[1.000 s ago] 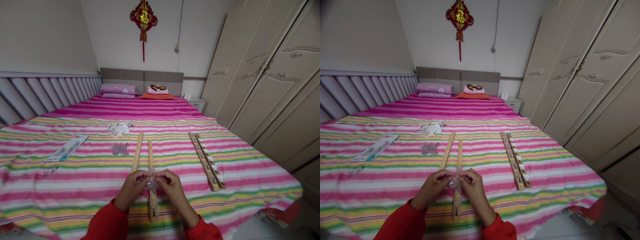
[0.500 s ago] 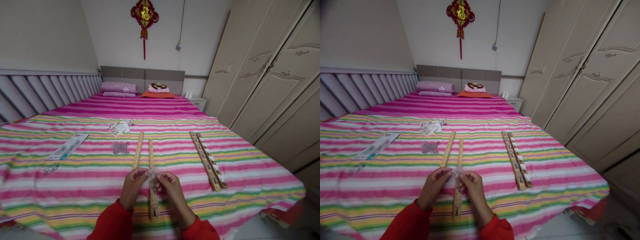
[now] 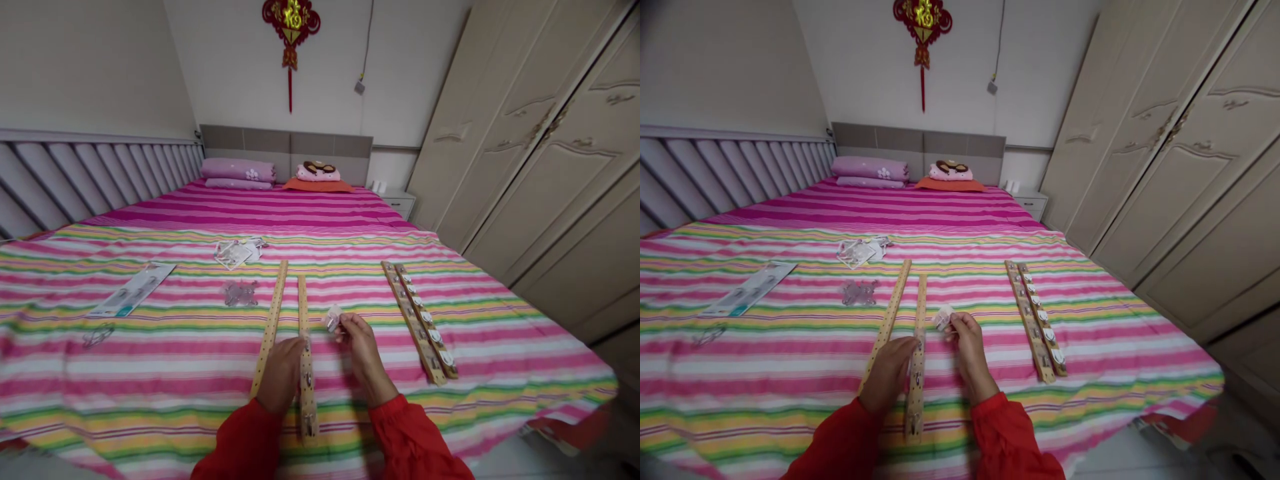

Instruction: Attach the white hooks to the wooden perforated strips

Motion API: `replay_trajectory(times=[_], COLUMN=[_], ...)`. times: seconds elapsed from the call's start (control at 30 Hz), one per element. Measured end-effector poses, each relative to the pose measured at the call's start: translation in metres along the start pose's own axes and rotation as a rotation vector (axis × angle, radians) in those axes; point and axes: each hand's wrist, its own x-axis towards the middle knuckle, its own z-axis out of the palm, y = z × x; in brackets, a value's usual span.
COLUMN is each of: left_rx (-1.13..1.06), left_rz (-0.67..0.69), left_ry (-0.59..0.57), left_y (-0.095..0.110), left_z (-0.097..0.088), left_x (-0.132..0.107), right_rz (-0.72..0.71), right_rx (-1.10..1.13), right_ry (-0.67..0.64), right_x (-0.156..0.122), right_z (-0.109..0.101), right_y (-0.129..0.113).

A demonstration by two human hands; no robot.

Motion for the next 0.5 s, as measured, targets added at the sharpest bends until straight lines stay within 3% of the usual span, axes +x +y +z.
replay_trajectory(times=[0.17,0.5], left_rx=[0.257,0.334], left_rz=[-0.023,-0.030], left_ry=[-0.094,-0.161], left_y=[0.004,0.004], left_z=[0.015,0.024], left_x=[0.000,0.001], right_rz=[0.018,0.039], right_rx=[-0.153,-0.427], right_ry=[-0.085,-0.307], right_x=[0.017,0.061], right_z=[0.002,0.014], right_y=[0.013,0.042])
